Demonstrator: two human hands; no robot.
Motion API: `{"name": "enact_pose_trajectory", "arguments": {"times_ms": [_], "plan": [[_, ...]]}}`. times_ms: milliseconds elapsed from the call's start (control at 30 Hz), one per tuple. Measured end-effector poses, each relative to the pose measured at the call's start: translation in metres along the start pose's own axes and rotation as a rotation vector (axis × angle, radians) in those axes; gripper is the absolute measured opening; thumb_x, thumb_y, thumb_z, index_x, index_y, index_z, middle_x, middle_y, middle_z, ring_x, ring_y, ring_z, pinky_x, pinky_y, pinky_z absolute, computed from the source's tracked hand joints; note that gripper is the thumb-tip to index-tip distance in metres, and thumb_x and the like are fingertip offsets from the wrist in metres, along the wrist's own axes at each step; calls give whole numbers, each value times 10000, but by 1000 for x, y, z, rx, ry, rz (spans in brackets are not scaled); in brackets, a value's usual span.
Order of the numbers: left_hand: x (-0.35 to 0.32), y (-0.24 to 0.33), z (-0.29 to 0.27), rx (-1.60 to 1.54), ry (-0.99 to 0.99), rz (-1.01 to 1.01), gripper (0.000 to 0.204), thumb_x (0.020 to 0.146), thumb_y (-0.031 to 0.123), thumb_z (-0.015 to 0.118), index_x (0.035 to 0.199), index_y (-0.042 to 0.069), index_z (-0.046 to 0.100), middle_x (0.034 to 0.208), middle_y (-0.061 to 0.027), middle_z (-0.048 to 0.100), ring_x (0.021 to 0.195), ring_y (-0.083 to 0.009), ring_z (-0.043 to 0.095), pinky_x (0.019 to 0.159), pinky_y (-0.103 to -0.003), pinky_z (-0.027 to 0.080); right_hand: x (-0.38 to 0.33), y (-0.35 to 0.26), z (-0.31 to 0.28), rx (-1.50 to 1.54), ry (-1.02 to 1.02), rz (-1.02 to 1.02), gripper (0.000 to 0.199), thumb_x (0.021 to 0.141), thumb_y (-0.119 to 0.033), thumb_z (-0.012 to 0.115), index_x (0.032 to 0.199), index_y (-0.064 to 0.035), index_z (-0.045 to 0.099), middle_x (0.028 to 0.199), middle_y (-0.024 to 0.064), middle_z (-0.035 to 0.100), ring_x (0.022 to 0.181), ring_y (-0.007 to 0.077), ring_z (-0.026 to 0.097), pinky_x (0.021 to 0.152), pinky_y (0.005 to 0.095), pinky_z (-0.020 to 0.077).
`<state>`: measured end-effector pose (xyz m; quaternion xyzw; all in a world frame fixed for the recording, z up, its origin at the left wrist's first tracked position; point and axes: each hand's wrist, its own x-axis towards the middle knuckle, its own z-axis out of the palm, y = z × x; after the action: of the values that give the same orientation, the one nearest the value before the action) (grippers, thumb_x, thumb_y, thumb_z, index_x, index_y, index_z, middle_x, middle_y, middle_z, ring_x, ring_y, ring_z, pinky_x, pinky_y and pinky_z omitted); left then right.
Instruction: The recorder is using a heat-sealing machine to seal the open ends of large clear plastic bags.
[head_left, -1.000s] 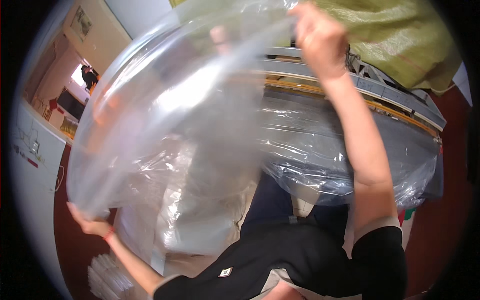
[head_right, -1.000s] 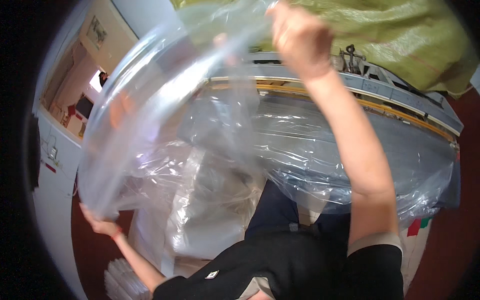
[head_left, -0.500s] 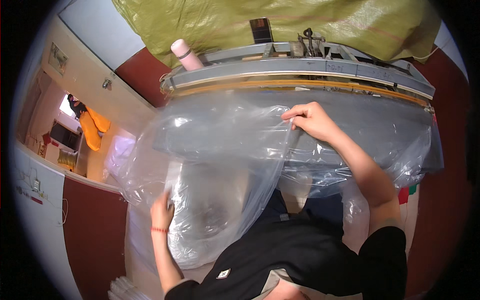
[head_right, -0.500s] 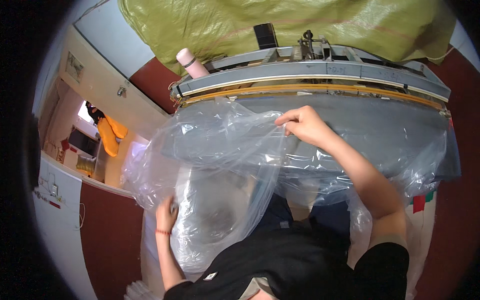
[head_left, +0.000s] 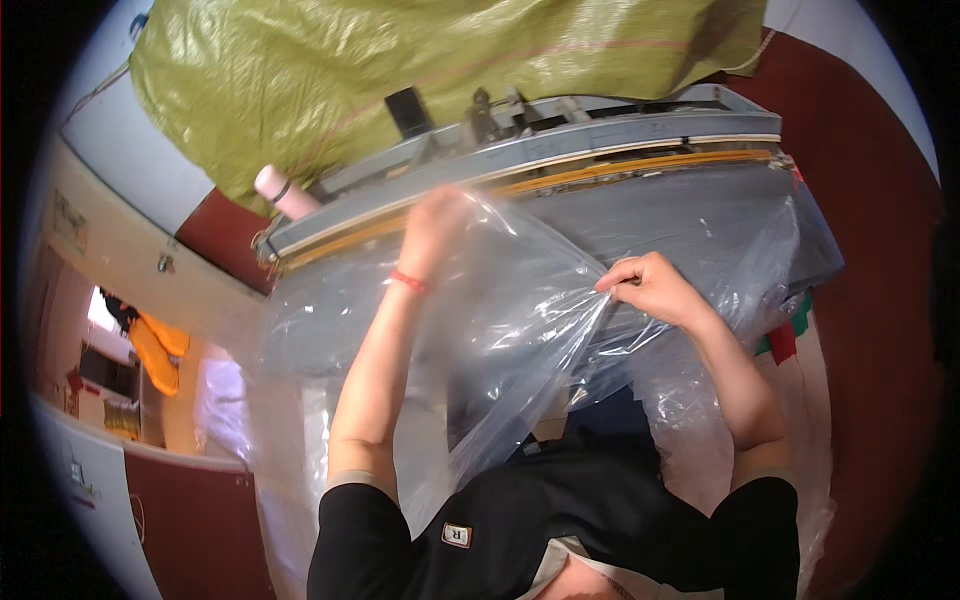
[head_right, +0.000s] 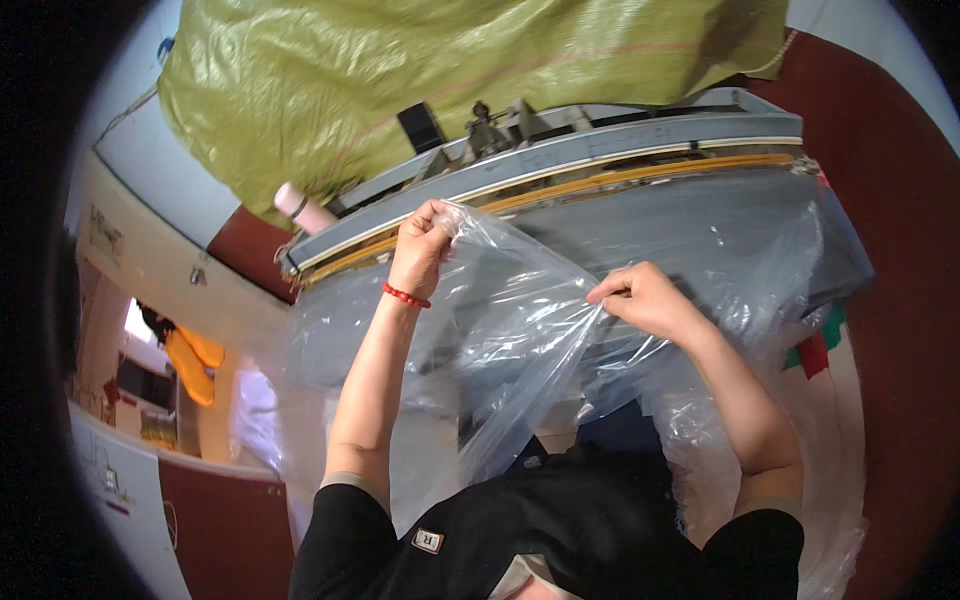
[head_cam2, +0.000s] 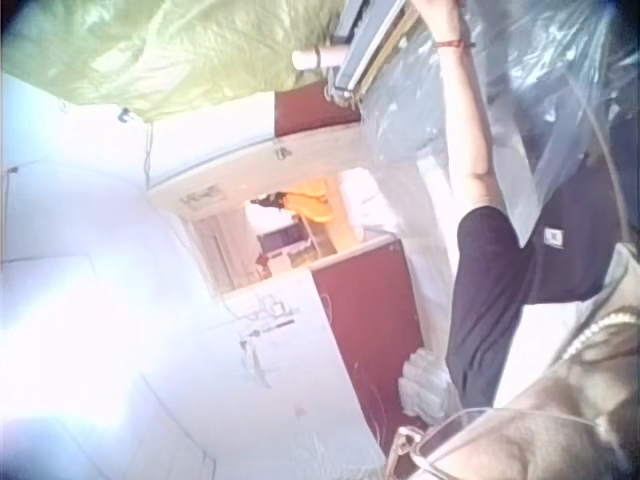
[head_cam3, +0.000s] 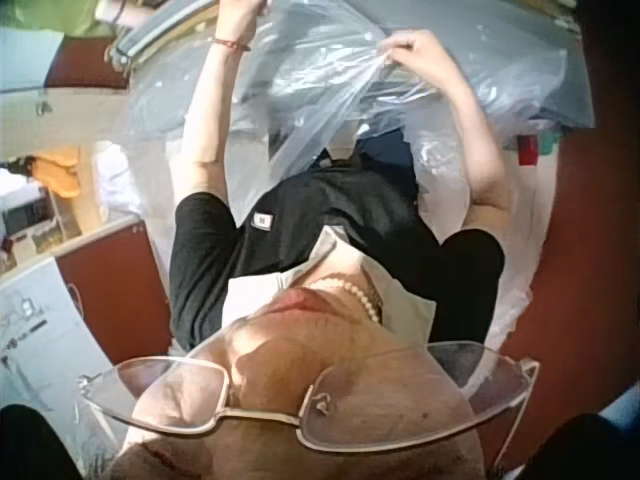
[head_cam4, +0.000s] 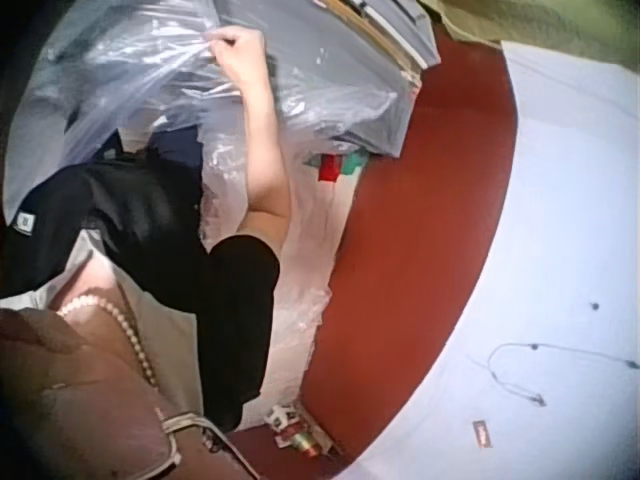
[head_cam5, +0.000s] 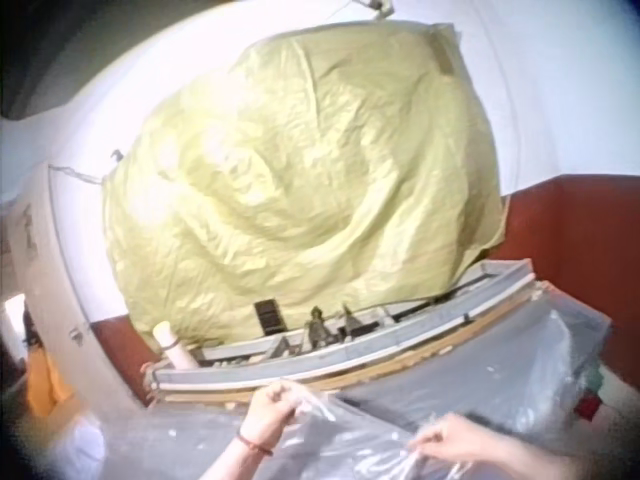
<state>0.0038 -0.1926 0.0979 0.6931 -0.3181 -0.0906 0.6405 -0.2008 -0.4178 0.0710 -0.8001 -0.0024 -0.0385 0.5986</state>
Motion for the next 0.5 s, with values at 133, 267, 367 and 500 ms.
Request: {"name": "enact_pose_trajectory", "arguments": {"times_ms": [133,267,367,500], "plan": [[5,15,51,49,-83,-30,105,802,151,596,883,84,583,640,74,501,476,-9,363,422,-152,269,6,5,-17,-100,200,-180,429,696,-66,639,1110,-47,528,1031,96,584,950,188,546,812,277,423],[-1,16,79,110,-252,55,262,799,113,598,1056,76,564,661,72,514,490,-2,373,426,-151,297,39,-4,-3,90,207,-201,693,692,-148,694,1279,-62,336,1103,93,548,1017,177,513,849,275,400],[-9,16,80,378,-307,182,316,793,105,612,1101,69,553,636,64,505,470,-2,380,407,-159,298,56,-5,-4,300,79,-342,514,707,-175,693,1152,-42,474,956,53,592,858,118,551,729,236,436],[-19,18,64,361,-188,-32,214,796,132,621,989,52,577,588,59,486,436,-6,382,387,-169,295,60,2,-28,481,476,-183,116,780,-159,630,825,-66,577,635,-26,545,528,34,460,481,156,350]]}}
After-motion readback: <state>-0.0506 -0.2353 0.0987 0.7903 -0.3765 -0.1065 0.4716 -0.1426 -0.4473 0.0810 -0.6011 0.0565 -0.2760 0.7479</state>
